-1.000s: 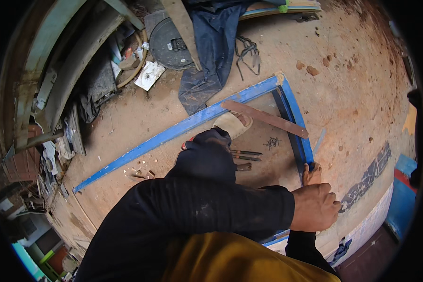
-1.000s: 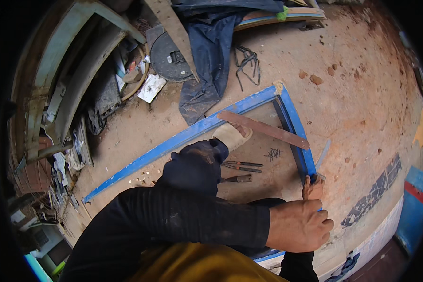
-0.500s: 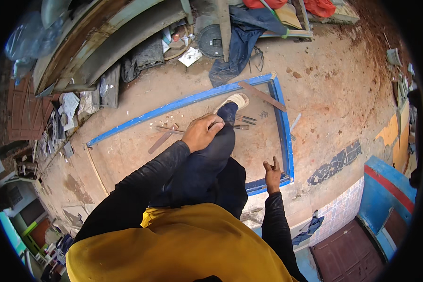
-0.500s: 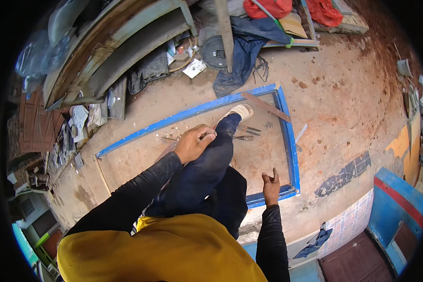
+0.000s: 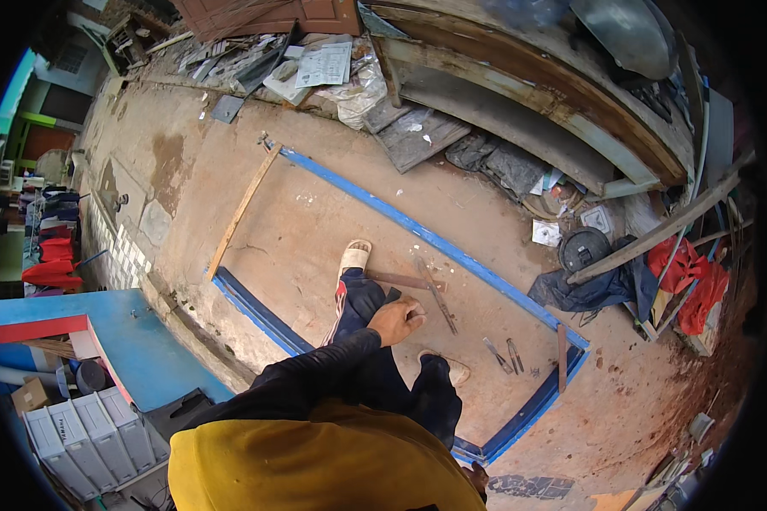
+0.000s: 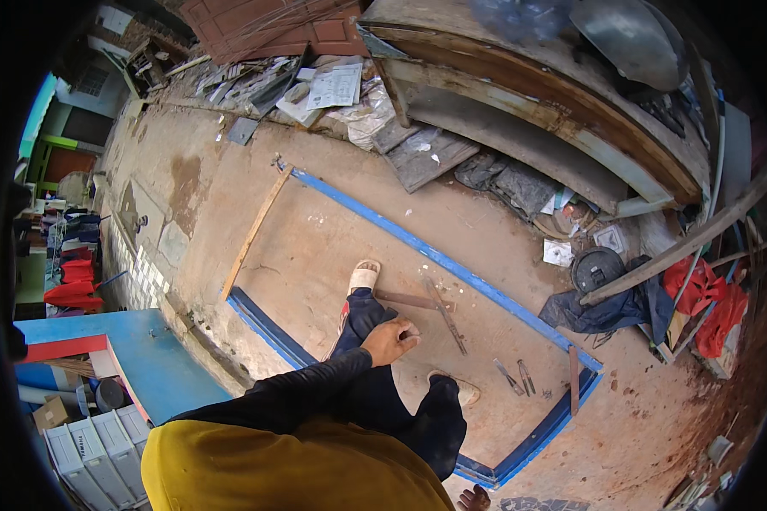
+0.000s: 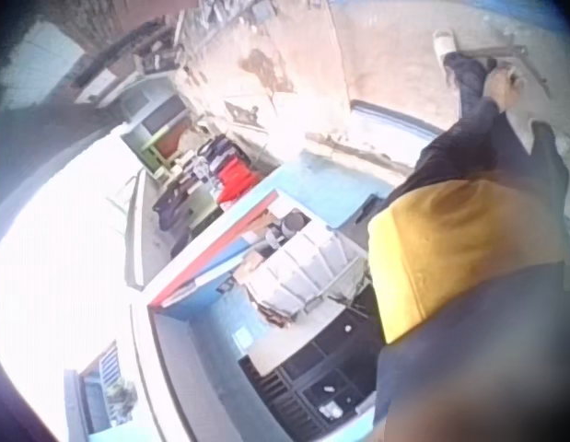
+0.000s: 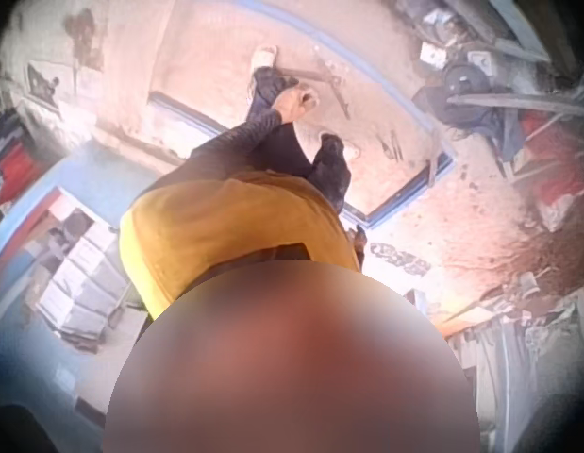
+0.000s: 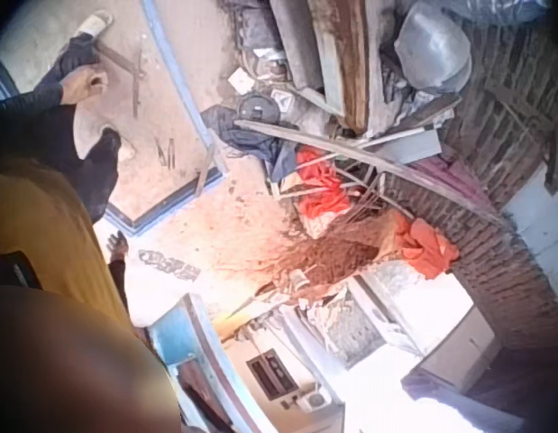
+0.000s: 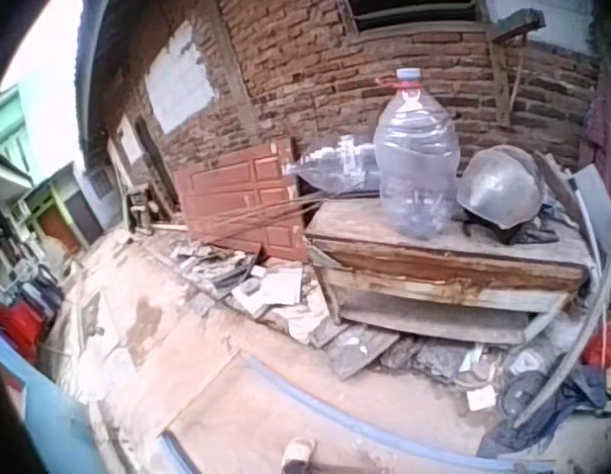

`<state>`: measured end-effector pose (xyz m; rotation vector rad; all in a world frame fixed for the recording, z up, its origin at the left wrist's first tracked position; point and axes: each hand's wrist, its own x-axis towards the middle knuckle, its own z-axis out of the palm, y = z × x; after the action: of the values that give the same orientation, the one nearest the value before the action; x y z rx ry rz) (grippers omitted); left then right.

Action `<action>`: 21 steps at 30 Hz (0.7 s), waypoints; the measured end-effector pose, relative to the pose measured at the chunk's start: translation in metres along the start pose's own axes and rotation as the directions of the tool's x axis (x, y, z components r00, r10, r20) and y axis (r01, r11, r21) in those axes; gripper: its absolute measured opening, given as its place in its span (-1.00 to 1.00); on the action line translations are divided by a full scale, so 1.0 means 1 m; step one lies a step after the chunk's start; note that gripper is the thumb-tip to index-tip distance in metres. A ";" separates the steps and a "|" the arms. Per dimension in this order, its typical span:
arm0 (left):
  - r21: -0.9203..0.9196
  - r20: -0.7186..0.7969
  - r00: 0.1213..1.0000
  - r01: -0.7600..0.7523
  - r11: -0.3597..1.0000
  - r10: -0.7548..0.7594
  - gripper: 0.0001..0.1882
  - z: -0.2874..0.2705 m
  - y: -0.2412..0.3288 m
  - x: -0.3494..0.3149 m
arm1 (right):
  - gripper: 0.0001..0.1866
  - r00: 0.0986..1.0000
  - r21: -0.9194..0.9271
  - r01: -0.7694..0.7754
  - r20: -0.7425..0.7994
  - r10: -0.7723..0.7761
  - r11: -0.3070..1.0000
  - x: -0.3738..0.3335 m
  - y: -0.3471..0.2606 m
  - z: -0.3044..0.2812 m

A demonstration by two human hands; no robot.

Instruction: The person assembles a blue rectangular frame by attaching a wooden strip to its corner. They use a metal file to smooth the wood, then hammer nails into the strip to secure it to the frame.

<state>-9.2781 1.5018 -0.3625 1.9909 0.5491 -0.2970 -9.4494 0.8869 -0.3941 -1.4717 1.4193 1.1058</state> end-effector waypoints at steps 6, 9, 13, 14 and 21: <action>-0.051 -0.212 0.976 0.028 0.998 -0.038 -0.71 -0.232 -0.153 0.007 | -0.40 0.954 -0.243 0.150 -0.218 -0.204 0.958 -0.086 -0.181 0.227; -0.197 -0.427 0.856 0.226 0.954 -0.291 -0.74 -0.350 -0.212 -0.024 | -0.44 0.958 -0.556 0.265 0.060 -0.280 0.788 -0.136 -0.270 0.392; -0.446 -0.588 0.596 0.325 0.834 -0.547 -0.75 -0.443 -0.258 -0.100 | -0.58 0.784 -0.570 0.616 0.379 -0.491 0.543 -0.194 -0.362 0.597; -0.494 -0.600 0.539 0.331 0.804 -0.591 -0.75 -0.453 -0.264 -0.120 | -0.59 0.778 -0.550 0.624 0.371 -0.506 0.555 -0.208 -0.381 0.643; -0.695 -0.675 0.177 0.172 0.698 -0.716 -0.81 -0.477 -0.277 -0.206 | -0.67 0.767 -0.766 0.603 0.480 -0.425 0.224 -0.282 -0.422 0.873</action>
<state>-9.6069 1.9809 -0.2673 1.2128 1.8485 0.7015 -9.0795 1.8266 -0.4015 -2.2723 -0.0561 1.5510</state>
